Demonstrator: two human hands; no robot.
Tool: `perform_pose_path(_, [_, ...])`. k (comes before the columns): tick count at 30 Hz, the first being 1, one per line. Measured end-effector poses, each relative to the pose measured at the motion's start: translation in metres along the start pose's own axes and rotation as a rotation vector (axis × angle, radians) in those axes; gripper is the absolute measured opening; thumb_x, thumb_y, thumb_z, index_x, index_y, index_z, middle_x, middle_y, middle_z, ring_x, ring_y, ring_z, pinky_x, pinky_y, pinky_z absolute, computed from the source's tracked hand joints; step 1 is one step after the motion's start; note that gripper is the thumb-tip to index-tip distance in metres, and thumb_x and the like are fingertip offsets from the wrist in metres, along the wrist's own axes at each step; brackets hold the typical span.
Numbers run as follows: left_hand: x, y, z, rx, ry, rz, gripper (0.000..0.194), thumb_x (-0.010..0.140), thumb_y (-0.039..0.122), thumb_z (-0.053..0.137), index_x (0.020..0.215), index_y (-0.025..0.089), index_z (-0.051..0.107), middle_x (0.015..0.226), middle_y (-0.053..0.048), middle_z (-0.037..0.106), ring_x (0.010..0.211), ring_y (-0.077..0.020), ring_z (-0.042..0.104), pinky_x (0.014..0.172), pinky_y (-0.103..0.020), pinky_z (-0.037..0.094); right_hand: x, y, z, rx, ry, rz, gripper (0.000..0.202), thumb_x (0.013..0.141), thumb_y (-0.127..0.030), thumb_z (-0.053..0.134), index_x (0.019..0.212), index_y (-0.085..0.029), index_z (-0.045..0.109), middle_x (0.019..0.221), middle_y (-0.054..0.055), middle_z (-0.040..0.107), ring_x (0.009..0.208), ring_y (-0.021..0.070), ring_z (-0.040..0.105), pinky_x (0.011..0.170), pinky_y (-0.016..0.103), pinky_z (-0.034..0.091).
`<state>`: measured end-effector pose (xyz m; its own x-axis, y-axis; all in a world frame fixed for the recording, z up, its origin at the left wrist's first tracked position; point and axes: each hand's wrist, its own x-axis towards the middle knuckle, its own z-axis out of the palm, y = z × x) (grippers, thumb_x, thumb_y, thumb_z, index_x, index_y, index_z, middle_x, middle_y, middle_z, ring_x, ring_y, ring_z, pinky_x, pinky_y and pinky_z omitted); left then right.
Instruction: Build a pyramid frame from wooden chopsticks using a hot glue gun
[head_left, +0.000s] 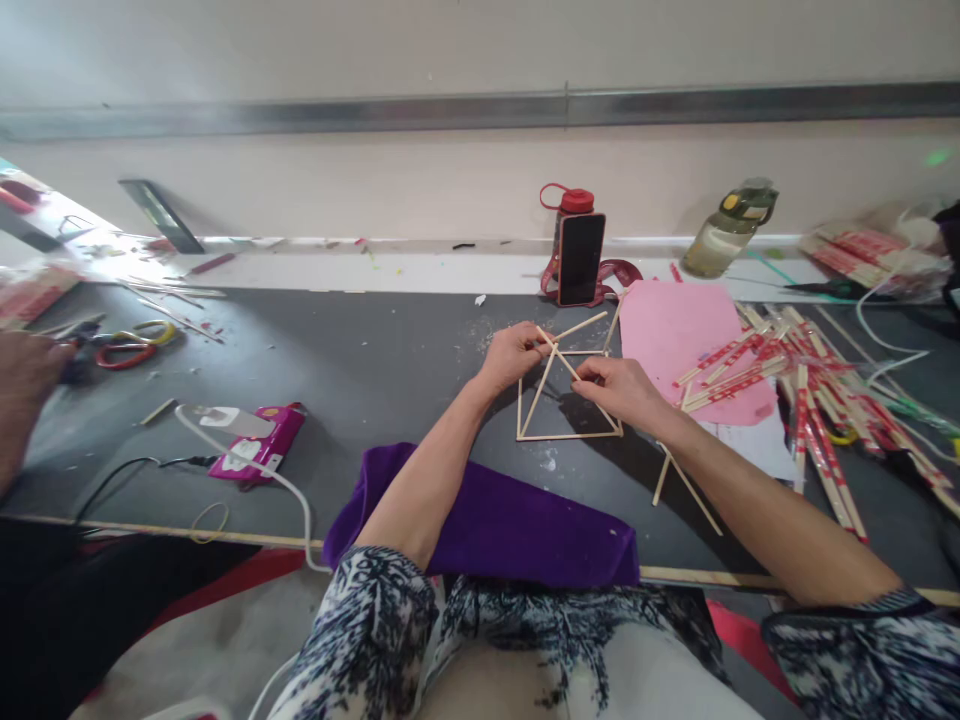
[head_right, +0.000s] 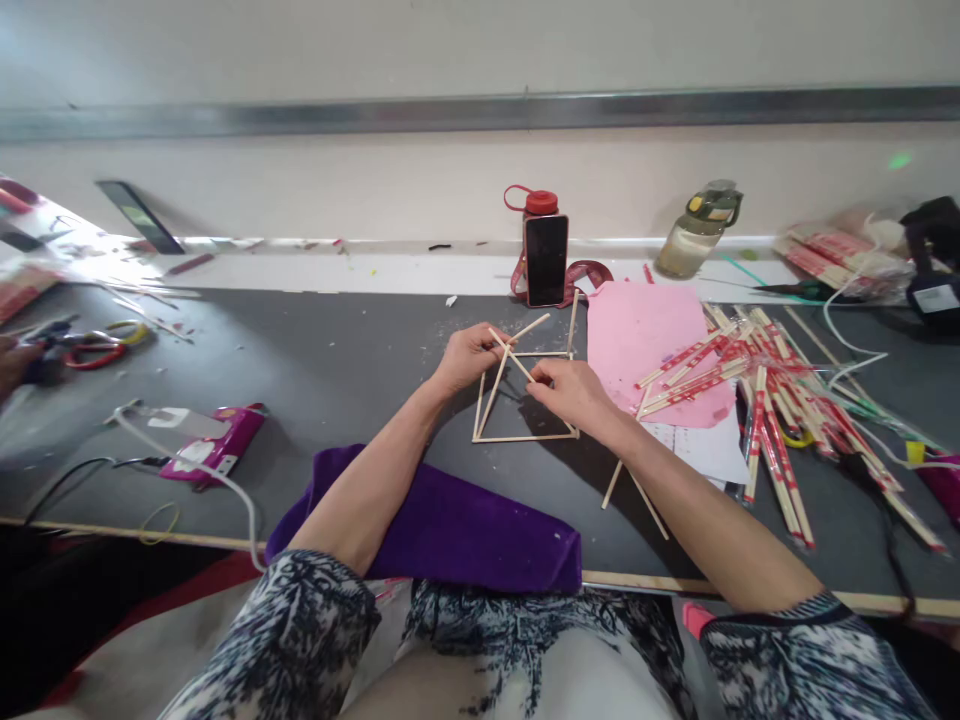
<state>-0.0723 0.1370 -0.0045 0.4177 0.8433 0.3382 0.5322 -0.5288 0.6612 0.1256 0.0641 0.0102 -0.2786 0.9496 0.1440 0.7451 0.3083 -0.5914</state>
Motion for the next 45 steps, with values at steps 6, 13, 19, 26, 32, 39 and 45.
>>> perform_pose_path(6, [-0.002, -0.007, -0.002, -0.060, 0.024, 0.051, 0.019, 0.079, 0.028, 0.059, 0.088, 0.019, 0.073, 0.082, -0.003, 0.068, 0.076, -0.0124, 0.059, 0.069, -0.023, 0.043, -0.010, 0.007, -0.003, 0.054, 0.022, 0.014, 0.013, 0.077, -0.030, 0.057, 0.075, -0.020, 0.066, 0.066, -0.002, 0.065, 0.057, 0.0118, 0.055, 0.057, 0.024, 0.037])
perform_pose_path(13, [-0.001, 0.000, -0.001, -0.016, 0.015, -0.011, 0.020, 0.080, 0.030, 0.058, 0.088, 0.019, 0.073, 0.084, -0.003, 0.069, 0.077, -0.0133, 0.060, 0.070, -0.024, 0.042, -0.005, 0.002, -0.007, 0.028, 0.046, -0.007, 0.013, 0.076, -0.028, 0.058, 0.076, -0.020, 0.067, 0.067, -0.002, 0.065, 0.059, 0.0125, 0.056, 0.057, 0.024, 0.038])
perform_pose_path(19, [0.001, 0.009, -0.002, 0.094, -0.024, -0.035, 0.021, 0.077, 0.029, 0.058, 0.088, 0.020, 0.073, 0.085, -0.003, 0.069, 0.072, -0.0129, 0.057, 0.065, -0.023, 0.041, -0.005, 0.004, -0.010, 0.015, 0.055, -0.012, 0.013, 0.077, -0.028, 0.057, 0.076, -0.020, 0.067, 0.068, -0.001, 0.066, 0.059, 0.0126, 0.056, 0.057, 0.024, 0.037])
perform_pose_path(26, [0.012, 0.027, -0.005, 0.208, -0.043, 0.006, 0.022, 0.074, 0.031, 0.061, 0.089, 0.023, 0.074, 0.086, -0.001, 0.071, 0.075, -0.0154, 0.058, 0.064, -0.025, 0.039, -0.006, 0.006, -0.010, 0.029, 0.076, -0.003, 0.012, 0.077, -0.028, 0.058, 0.076, -0.020, 0.067, 0.069, -0.001, 0.067, 0.060, 0.0124, 0.056, 0.059, 0.024, 0.037])
perform_pose_path(32, [0.017, 0.021, -0.006, -0.070, -0.070, 0.080, 0.026, 0.074, 0.037, 0.063, 0.092, 0.021, 0.074, 0.086, -0.001, 0.071, 0.075, -0.0130, 0.057, 0.068, -0.023, 0.041, -0.003, 0.008, -0.009, 0.009, 0.081, -0.011, 0.012, 0.077, -0.028, 0.058, 0.075, -0.020, 0.067, 0.070, -0.001, 0.067, 0.061, 0.0128, 0.056, 0.059, 0.024, 0.037])
perform_pose_path(39, [0.016, 0.022, -0.011, -0.426, -0.129, 0.006, 0.020, 0.074, 0.028, 0.062, 0.085, 0.014, 0.072, 0.082, -0.004, 0.070, 0.076, -0.0126, 0.060, 0.070, -0.024, 0.044, -0.003, 0.011, -0.008, -0.019, 0.094, -0.004, 0.013, 0.078, -0.030, 0.057, 0.076, -0.021, 0.066, 0.069, -0.001, 0.066, 0.060, 0.0133, 0.056, 0.058, 0.024, 0.037])
perform_pose_path(45, [0.016, 0.023, -0.010, -0.472, -0.086, 0.023, 0.017, 0.073, 0.018, 0.057, 0.083, 0.014, 0.071, 0.085, -0.004, 0.070, 0.076, -0.0099, 0.060, 0.072, -0.022, 0.045, -0.006, 0.010, -0.010, -0.016, 0.105, -0.003, 0.014, 0.078, -0.030, 0.056, 0.076, -0.021, 0.065, 0.069, -0.001, 0.066, 0.059, 0.0131, 0.057, 0.057, 0.024, 0.038])
